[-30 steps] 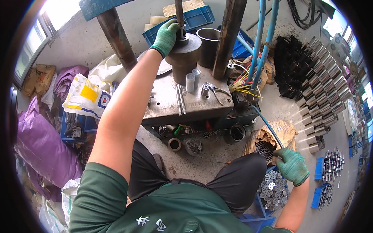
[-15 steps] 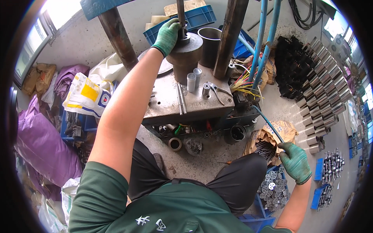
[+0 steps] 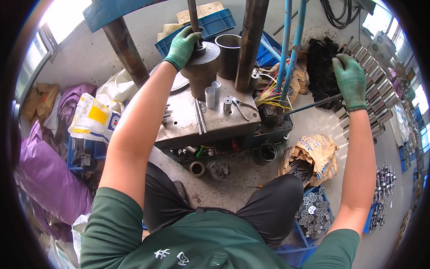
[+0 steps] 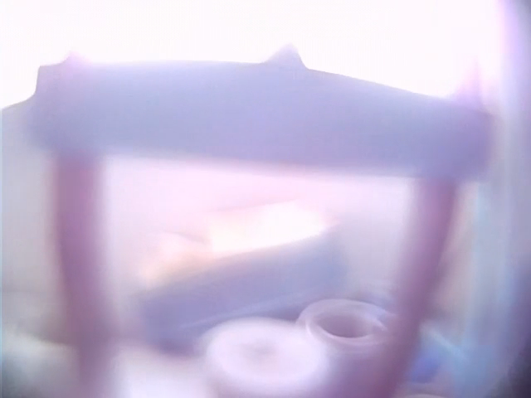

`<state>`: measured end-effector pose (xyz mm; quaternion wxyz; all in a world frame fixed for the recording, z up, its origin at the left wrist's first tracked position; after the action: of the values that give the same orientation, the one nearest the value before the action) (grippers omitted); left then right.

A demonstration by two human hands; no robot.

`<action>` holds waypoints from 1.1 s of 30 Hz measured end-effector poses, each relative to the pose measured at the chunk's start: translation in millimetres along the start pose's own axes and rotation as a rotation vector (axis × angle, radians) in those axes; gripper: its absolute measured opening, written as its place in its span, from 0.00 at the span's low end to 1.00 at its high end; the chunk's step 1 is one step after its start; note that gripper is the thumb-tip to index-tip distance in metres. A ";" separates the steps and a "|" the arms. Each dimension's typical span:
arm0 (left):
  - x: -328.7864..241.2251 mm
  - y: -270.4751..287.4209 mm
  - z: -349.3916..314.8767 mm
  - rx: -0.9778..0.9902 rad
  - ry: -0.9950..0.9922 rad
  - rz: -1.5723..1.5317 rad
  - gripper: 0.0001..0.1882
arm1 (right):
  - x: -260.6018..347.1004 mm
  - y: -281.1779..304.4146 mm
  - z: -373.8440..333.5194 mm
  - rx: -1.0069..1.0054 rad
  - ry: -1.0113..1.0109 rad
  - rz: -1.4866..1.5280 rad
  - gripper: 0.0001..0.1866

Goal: The person uses a vertical industrial press to assemble metal components, placing gears and shafts into a die and operating the press handle multiple times.

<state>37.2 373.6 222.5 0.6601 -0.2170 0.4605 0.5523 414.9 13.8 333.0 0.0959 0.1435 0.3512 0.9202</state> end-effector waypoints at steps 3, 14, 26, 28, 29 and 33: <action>-7.5 -0.8 -5.2 0.002 -0.007 -0.010 0.16 | 7.5 -5.0 9.9 0.041 -0.032 -0.042 0.21; -77.0 -32.4 -193.6 -0.150 -0.562 0.154 0.15 | -0.4 4.8 -5.4 0.091 -0.037 0.039 0.19; 84.6 -153.0 -390.7 0.219 0.974 -0.676 0.18 | 7.7 45.7 -148.9 0.197 0.071 0.211 0.08; 95.2 -157.7 -388.4 0.210 0.962 -0.709 0.17 | -9.7 47.4 -164.5 0.198 0.002 0.249 0.08; 100.9 -165.3 -387.4 0.202 0.991 -0.727 0.17 | -21.7 49.4 -175.0 0.198 -0.039 0.263 0.08; 112.1 -166.1 -379.7 0.100 1.170 -0.768 0.17 | -48.0 45.9 -187.0 0.162 -0.131 0.357 0.08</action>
<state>47.7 81.9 -92.3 0.4615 -0.5953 0.6559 0.0504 394.6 -149.0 221.3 -0.0580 0.2703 0.3860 0.8801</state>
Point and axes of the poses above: each hand's wrist, its own z-axis towards the middle knuckle, its own y-axis out of the back of the hand, x = y × z, the point moved 9 cm from there along z, towards the middle knuckle, and after that the axes turned 5 degrees about z, right-handed, at the moved point
